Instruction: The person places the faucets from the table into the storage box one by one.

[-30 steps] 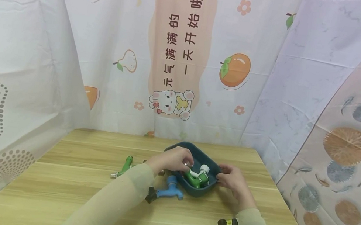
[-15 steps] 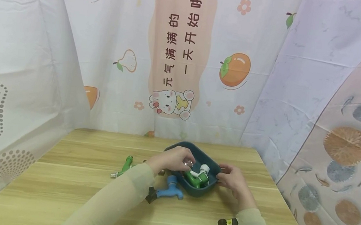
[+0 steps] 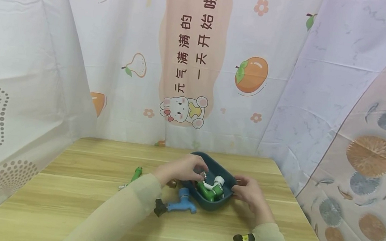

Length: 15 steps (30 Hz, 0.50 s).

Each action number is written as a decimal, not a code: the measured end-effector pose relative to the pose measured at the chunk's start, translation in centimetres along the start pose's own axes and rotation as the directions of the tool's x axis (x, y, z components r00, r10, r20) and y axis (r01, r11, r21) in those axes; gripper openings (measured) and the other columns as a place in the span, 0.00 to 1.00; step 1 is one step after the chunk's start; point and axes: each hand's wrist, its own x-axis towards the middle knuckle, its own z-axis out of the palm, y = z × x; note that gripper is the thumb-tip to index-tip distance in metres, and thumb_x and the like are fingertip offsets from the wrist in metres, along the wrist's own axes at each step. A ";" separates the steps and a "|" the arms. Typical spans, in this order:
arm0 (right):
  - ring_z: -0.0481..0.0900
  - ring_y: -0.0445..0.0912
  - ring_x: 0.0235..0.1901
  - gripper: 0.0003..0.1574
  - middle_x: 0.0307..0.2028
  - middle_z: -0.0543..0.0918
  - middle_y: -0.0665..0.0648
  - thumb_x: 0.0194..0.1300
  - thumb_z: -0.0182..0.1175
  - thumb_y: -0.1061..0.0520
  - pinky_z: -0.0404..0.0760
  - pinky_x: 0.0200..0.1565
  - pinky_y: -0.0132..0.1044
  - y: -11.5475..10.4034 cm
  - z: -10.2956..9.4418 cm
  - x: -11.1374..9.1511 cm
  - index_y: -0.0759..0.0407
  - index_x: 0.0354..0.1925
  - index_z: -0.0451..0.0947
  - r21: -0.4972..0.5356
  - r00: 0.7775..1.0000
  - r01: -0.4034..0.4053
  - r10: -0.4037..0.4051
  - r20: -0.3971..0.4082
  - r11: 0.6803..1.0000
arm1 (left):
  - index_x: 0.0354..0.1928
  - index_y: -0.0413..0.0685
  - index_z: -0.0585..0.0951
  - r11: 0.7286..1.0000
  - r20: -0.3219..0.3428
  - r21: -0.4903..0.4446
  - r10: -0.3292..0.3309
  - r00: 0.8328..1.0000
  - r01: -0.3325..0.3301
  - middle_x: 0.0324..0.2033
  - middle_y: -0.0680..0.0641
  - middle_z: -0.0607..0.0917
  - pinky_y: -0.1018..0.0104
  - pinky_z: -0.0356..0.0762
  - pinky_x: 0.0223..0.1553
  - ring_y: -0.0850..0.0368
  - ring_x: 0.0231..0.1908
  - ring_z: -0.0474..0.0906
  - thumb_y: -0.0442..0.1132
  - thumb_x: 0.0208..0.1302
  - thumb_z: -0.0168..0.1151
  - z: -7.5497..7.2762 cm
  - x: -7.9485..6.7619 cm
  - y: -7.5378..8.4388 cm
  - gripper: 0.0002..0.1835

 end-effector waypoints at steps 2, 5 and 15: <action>0.80 0.59 0.50 0.35 0.58 0.71 0.79 0.64 0.58 0.73 0.85 0.46 0.50 0.1 0.0 0.0 0.80 0.68 0.62 0.001 1.000 -0.008 0.008 -0.001 1.000 | 0.55 0.52 0.86 1.000 -0.013 0.023 0.012 1.000 -0.012 0.52 0.49 0.83 0.73 0.78 0.43 0.68 0.39 0.79 0.41 0.66 0.71 -0.1 -0.1 0.1 0.16; 0.81 0.59 0.50 0.35 0.58 0.71 0.79 0.64 0.58 0.74 0.85 0.46 0.50 0.1 0.0 0.1 0.80 0.68 0.62 0.005 1.000 -0.013 0.013 -0.002 1.000 | 0.55 0.54 0.86 0.999 -0.030 0.040 0.023 0.999 -0.022 0.51 0.53 0.83 0.72 0.77 0.45 0.68 0.41 0.78 0.43 0.66 0.71 -0.3 -0.2 0.1 0.16; 0.81 0.58 0.50 0.36 0.59 0.70 0.81 0.64 0.57 0.74 0.85 0.46 0.50 0.0 -0.1 0.0 0.82 0.68 0.60 0.007 1.000 0.003 -0.003 0.008 1.000 | 0.58 0.52 0.85 1.000 -0.057 -0.017 0.016 0.998 -0.017 0.55 0.54 0.82 0.68 0.77 0.51 0.57 0.52 0.80 0.44 0.66 0.71 -1.3 -1.1 0.4 0.19</action>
